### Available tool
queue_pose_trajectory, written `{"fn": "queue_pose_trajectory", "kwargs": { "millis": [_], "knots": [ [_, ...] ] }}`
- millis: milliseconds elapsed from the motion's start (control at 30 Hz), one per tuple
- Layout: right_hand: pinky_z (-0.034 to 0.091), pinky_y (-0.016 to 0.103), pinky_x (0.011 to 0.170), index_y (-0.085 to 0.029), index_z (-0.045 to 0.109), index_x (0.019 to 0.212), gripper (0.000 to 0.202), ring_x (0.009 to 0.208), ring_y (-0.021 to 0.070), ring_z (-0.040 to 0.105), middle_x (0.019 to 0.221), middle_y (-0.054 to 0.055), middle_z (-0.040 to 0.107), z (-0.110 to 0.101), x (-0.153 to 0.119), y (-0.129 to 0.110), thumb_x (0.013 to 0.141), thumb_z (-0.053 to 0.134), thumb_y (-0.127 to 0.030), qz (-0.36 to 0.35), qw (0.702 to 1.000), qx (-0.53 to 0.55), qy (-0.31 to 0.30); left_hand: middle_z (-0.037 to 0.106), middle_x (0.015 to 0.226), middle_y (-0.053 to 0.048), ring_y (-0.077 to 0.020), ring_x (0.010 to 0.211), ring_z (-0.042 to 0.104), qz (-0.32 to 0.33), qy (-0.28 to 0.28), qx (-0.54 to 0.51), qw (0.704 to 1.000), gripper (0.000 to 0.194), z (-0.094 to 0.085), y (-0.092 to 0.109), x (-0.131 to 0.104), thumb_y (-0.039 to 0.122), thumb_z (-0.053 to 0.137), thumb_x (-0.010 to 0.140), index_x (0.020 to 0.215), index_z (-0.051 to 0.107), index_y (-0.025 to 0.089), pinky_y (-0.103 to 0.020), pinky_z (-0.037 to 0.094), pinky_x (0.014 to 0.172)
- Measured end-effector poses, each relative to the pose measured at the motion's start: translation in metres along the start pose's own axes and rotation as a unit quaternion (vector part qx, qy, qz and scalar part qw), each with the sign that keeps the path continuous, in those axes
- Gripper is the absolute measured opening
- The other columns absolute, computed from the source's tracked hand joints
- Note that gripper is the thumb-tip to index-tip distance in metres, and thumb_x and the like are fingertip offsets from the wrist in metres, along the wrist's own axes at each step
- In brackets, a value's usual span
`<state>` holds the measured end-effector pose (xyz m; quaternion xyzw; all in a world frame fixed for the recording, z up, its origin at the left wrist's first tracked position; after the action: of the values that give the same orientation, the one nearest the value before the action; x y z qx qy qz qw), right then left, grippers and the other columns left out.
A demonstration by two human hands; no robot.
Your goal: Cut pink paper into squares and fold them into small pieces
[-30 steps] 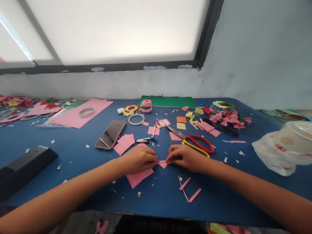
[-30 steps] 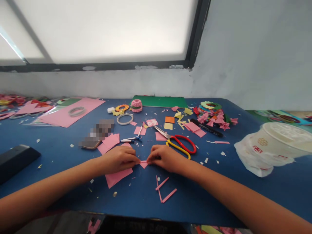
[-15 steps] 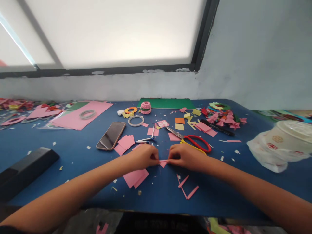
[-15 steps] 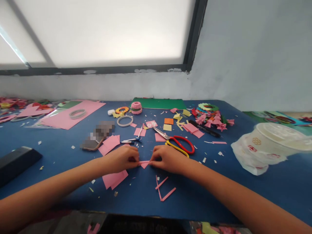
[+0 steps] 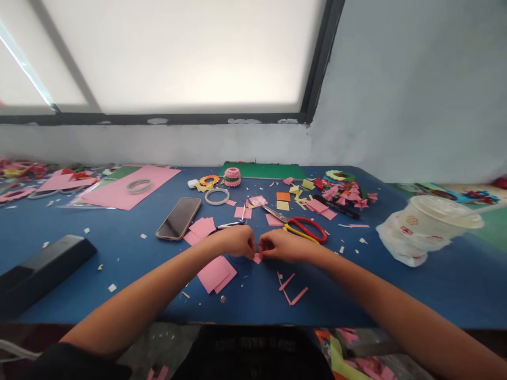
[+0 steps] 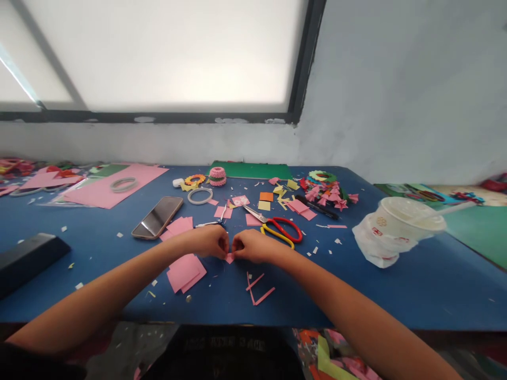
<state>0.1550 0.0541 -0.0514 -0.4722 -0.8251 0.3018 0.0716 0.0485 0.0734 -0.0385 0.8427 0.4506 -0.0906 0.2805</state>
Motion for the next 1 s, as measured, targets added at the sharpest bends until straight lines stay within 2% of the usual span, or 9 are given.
{"fn": "queue_pose_trajectory", "kwargs": {
  "millis": [167, 267, 400, 500, 667, 800, 1000],
  "knots": [
    [0.034, 0.02, 0.054, -0.015, 0.061, 0.078, 0.01, 0.062, 0.0109, 0.052, 0.07, 0.0, 0.061, 0.002, -0.007, -0.004, 0.076, 0.057, -0.024, -0.055, 0.997, 0.012, 0.057, 0.063, 0.067, -0.001, -0.0126, 0.061, 0.054, 0.053, 0.062, -0.03, 0.996, 0.014, 0.001, 0.0, -0.006, 0.023, 0.063, 0.062, 0.073, 0.066, 0.016, -0.021, 0.036, 0.052],
    [0.039, 0.022, 0.059, -0.015, 0.06, 0.08, 0.01, 0.065, 0.0116, 0.055, 0.072, 0.001, 0.062, -0.007, -0.011, -0.005, 0.08, 0.054, -0.023, -0.1, 0.983, 0.052, 0.143, 0.062, 0.072, 0.0, -0.0106, 0.064, 0.054, 0.076, 0.094, -0.078, 0.99, 0.015, -0.006, -0.001, -0.01, 0.024, 0.058, 0.071, 0.081, 0.064, 0.015, -0.019, 0.038, 0.055],
    [0.044, 0.025, 0.066, -0.016, 0.057, 0.084, 0.012, 0.07, 0.0123, 0.057, 0.077, 0.002, 0.062, -0.026, -0.018, -0.006, 0.082, 0.054, -0.028, -0.133, 0.948, 0.132, 0.259, 0.056, 0.07, 0.0, -0.009, 0.064, 0.05, 0.127, 0.174, -0.216, 0.952, 0.019, -0.026, 0.0, -0.017, 0.031, 0.056, 0.077, 0.08, 0.061, 0.013, -0.02, 0.039, 0.057],
    [0.046, 0.025, 0.065, -0.017, 0.057, 0.083, 0.015, 0.07, 0.0119, 0.058, 0.076, 0.001, 0.062, -0.033, -0.023, -0.008, 0.082, 0.055, -0.032, -0.149, 0.93, 0.163, 0.293, 0.052, 0.07, 0.001, -0.0086, 0.064, 0.047, 0.152, 0.205, -0.256, 0.932, 0.021, -0.033, 0.003, -0.023, 0.035, 0.057, 0.077, 0.077, 0.059, 0.014, -0.02, 0.039, 0.057],
    [0.047, 0.025, 0.066, -0.017, 0.058, 0.085, 0.018, 0.071, 0.0121, 0.058, 0.078, 0.002, 0.063, -0.031, -0.026, -0.012, 0.082, 0.056, -0.035, -0.165, 0.923, 0.192, 0.289, 0.047, 0.066, 0.003, -0.007, 0.059, 0.043, 0.158, 0.177, -0.293, 0.926, 0.02, -0.029, 0.007, -0.025, 0.034, 0.058, 0.077, 0.077, 0.056, 0.014, -0.019, 0.037, 0.053],
    [0.047, 0.025, 0.065, -0.017, 0.059, 0.082, 0.02, 0.072, 0.0122, 0.058, 0.078, 0.003, 0.062, -0.03, -0.028, -0.015, 0.081, 0.057, -0.037, -0.172, 0.923, 0.2, 0.28, 0.044, 0.063, 0.004, -0.0057, 0.056, 0.043, 0.18, 0.125, -0.316, 0.923, 0.016, -0.026, 0.011, -0.027, 0.03, 0.056, 0.078, 0.074, 0.055, 0.014, -0.018, 0.035, 0.051],
    [0.046, 0.024, 0.064, -0.017, 0.06, 0.081, 0.014, 0.07, 0.0111, 0.057, 0.076, 0.002, 0.062, -0.034, -0.034, -0.018, 0.08, 0.059, -0.031, -0.207, 0.921, 0.17, 0.282, 0.046, 0.063, 0.004, -0.0058, 0.057, 0.044, 0.19, 0.038, -0.375, 0.907, 0.014, -0.024, 0.012, -0.029, 0.028, 0.057, 0.077, 0.076, 0.06, 0.014, -0.018, 0.038, 0.052]
  ]
}}
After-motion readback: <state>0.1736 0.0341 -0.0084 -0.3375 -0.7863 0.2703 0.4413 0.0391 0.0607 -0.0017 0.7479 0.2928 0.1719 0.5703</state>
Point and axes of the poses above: each hand's wrist, its own x-axis towards the middle knuckle, its own z-axis out of the palm, y = z × x, the point moved 5 cm from there along x, towards the middle knuckle
